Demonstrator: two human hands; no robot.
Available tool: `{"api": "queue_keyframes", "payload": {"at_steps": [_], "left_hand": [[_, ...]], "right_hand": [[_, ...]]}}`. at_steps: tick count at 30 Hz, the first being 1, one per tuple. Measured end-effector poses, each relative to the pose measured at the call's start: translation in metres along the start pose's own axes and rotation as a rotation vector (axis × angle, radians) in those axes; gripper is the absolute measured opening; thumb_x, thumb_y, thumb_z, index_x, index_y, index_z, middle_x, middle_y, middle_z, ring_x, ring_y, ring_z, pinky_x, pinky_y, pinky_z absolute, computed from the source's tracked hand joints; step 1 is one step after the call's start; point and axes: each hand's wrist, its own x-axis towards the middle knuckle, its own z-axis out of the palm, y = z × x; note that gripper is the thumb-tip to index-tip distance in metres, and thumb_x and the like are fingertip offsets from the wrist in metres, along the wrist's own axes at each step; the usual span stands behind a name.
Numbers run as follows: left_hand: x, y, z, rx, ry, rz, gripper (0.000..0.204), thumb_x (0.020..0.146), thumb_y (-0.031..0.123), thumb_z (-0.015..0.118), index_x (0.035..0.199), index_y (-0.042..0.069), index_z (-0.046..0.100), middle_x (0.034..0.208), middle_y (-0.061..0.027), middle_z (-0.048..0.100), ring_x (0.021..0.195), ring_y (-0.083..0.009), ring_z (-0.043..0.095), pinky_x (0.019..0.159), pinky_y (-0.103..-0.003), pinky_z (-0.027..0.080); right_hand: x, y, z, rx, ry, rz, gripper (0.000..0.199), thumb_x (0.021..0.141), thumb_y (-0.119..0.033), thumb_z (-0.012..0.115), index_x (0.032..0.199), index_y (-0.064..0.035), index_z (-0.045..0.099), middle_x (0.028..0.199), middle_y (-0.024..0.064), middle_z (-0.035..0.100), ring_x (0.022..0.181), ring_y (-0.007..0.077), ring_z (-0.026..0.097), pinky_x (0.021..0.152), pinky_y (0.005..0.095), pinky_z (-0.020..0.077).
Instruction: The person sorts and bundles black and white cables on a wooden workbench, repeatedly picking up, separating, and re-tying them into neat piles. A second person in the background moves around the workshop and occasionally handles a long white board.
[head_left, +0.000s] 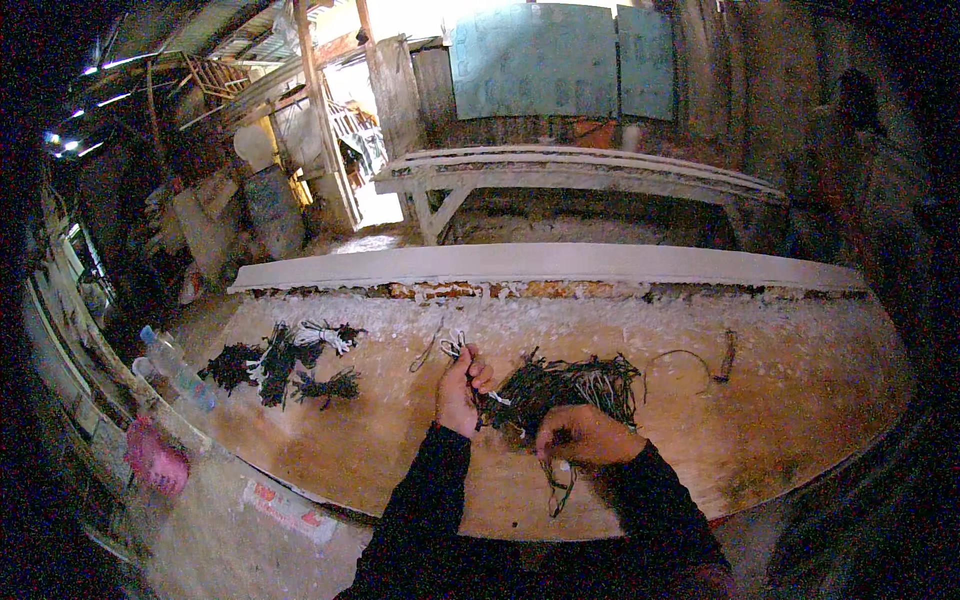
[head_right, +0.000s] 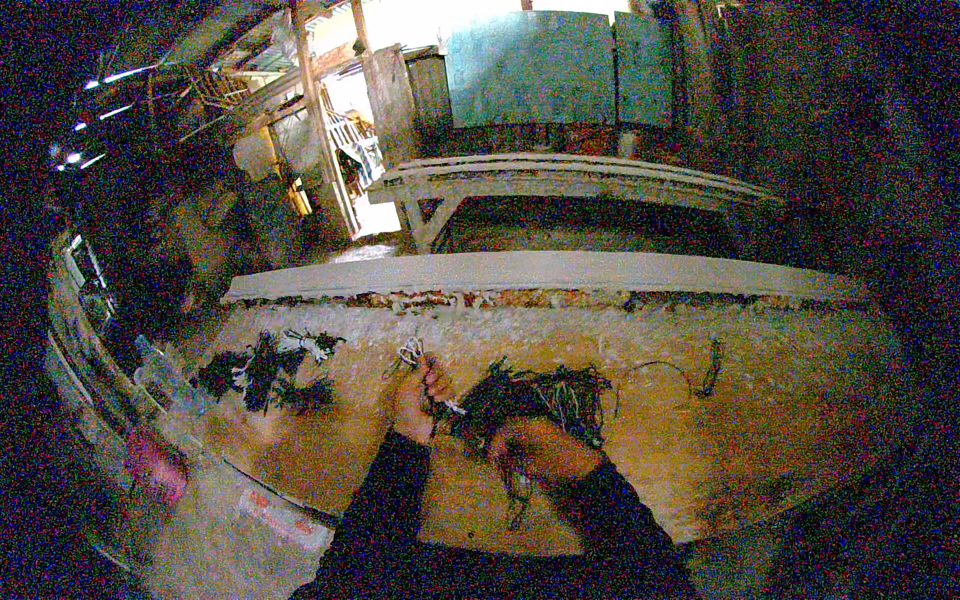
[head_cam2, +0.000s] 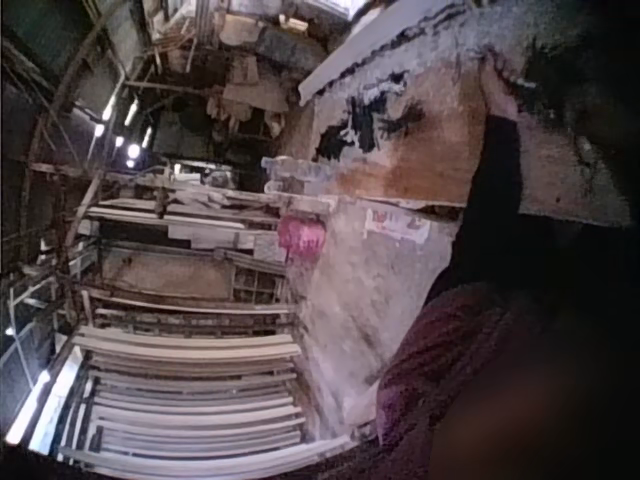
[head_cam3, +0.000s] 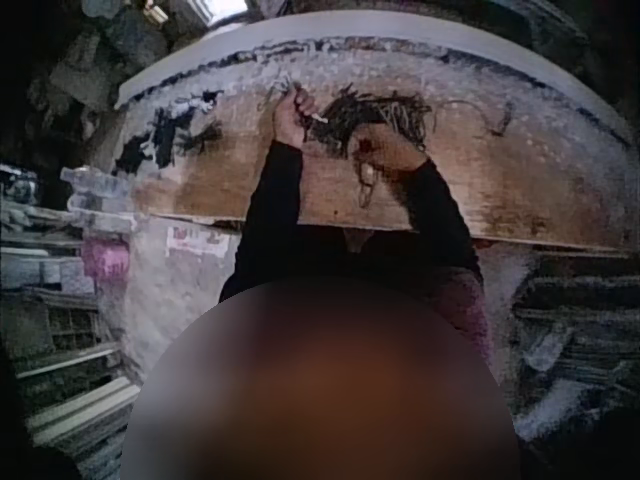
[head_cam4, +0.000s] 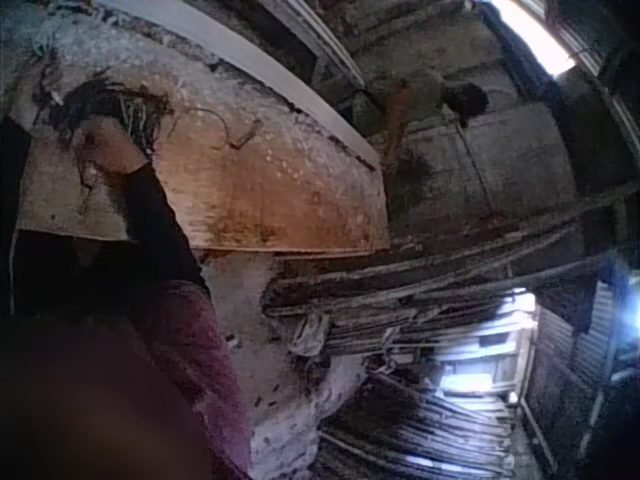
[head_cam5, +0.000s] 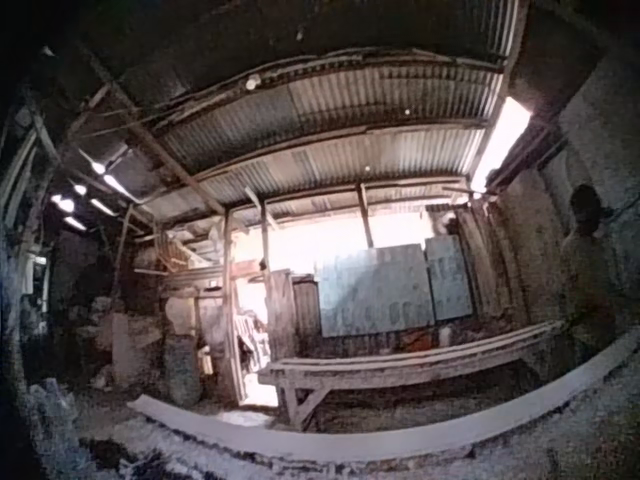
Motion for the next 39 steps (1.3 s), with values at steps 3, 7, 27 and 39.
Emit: {"api": "queue_keyframes", "payload": {"at_steps": [3, 7, 27, 39], "left_hand": [[-0.004, -0.003, 0.009, 0.031, 0.044, -0.027, 0.019, 0.090, 0.027, 0.046, 0.093, 0.009, 0.050, 0.062, 0.0033, 0.038, 0.052, -0.0079, 0.035, 0.047, -0.022, 0.031], [-0.012, -0.019, 0.027, 0.085, 0.046, -0.147, 0.021, 0.090, 0.029, 0.046, 0.096, 0.009, 0.049, 0.063, 0.0037, 0.036, 0.053, -0.0075, 0.035, 0.048, -0.022, 0.032], [-0.025, -0.039, 0.038, 0.761, -0.093, -0.143, 0.010, 0.083, 0.019, 0.055, 0.087, 0.011, 0.053, 0.068, 0.0040, 0.052, 0.059, -0.0067, 0.047, 0.051, -0.019, 0.037], [-0.008, -0.014, 0.021, 0.364, 0.263, 0.087, 0.024, 0.089, 0.034, 0.047, 0.081, 0.012, 0.049, 0.069, 0.0024, 0.047, 0.059, -0.0103, 0.047, 0.053, -0.024, 0.040]], "right_hand": [[0.001, -0.002, -0.004, 0.217, 0.304, -0.011, 0.007, 0.074, -0.008, 0.065, 0.076, -0.0051, 0.060, 0.077, 0.0023, 0.061, 0.078, 0.0137, 0.057, 0.073, 0.0281, 0.0444], [0.003, -0.001, -0.003, 0.342, 0.524, 0.038, 0.009, 0.078, -0.012, 0.065, 0.076, -0.0052, 0.059, 0.076, 0.0007, 0.060, 0.076, 0.0106, 0.055, 0.074, 0.0257, 0.0423], [0.008, 0.004, 0.013, 0.113, 0.532, 0.122, 0.009, 0.078, -0.011, 0.063, 0.078, -0.0026, 0.059, 0.079, 0.0040, 0.063, 0.077, 0.0108, 0.057, 0.074, 0.0260, 0.0442], [0.002, 0.010, -0.006, -0.398, 0.475, 0.050, 0.017, 0.072, -0.003, 0.063, 0.089, -0.0074, 0.064, 0.091, 0.0087, 0.062, 0.090, 0.0251, 0.058, 0.080, 0.0331, 0.0454]]}}
